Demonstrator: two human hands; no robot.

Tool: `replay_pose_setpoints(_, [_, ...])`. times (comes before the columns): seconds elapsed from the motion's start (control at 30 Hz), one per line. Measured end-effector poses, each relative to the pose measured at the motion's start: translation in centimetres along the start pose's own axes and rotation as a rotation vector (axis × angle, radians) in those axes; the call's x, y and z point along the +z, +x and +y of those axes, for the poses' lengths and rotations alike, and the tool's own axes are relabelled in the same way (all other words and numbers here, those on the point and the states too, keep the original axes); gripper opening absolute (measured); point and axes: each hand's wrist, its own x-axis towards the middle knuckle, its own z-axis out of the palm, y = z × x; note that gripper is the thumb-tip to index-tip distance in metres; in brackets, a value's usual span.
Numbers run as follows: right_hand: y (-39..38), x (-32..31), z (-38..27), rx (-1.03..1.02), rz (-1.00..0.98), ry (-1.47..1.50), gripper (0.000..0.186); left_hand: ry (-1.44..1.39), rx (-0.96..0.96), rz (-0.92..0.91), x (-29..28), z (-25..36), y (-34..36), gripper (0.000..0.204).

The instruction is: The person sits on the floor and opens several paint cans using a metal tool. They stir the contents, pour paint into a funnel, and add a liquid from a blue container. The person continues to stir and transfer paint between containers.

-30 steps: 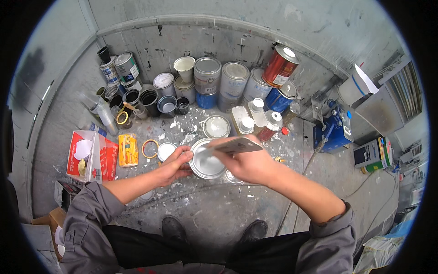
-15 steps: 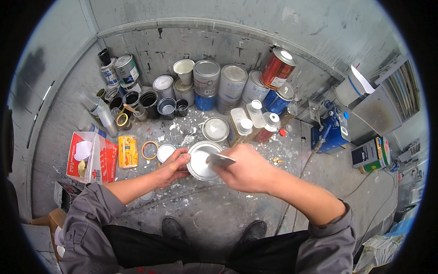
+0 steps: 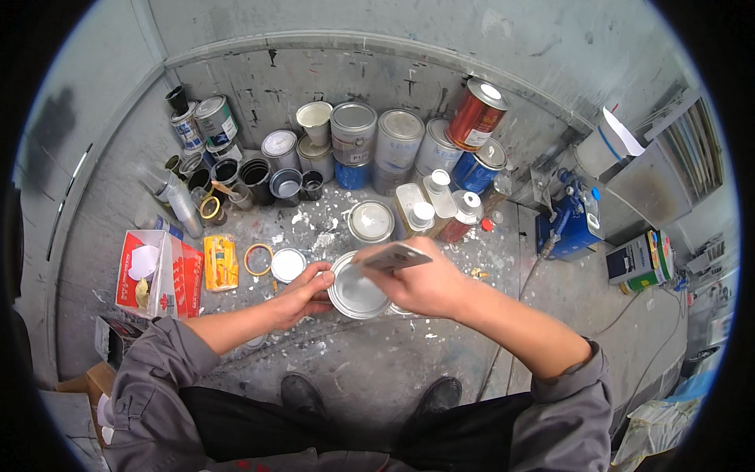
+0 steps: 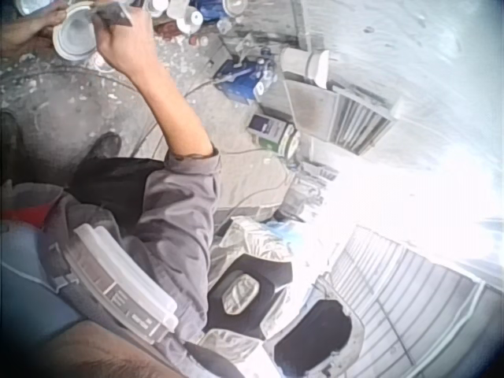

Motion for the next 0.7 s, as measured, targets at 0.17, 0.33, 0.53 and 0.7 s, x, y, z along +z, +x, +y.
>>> replay_pose_setpoints(0.17, [-0.3, -1.1, -1.5, 0.091, -0.172, -0.084, 0.019, 0.023, 0.011, 0.052, -0.8, -0.2, 0.1, 0.081])
replay_pose_setpoints(0.33, [-0.2, 0.2, 0.6, 0.010, 0.016, 0.001, 0.021, 0.041, 0.021, 0.001, -0.2, -0.2, 0.3, 0.082])
replay_pose_setpoints(0.53, [-0.8, 0.1, -1.1, 0.105, -0.134, 0.016, 0.020, 0.052, 0.011, 0.072, -1.2, -0.6, 0.7, 0.068])
replay_pose_setpoints(0.7, [0.1, -0.3, 0.7, -0.045, 0.039, -0.111, 0.020, 0.048, 0.016, 0.042, -0.5, -0.2, 0.4, 0.078])
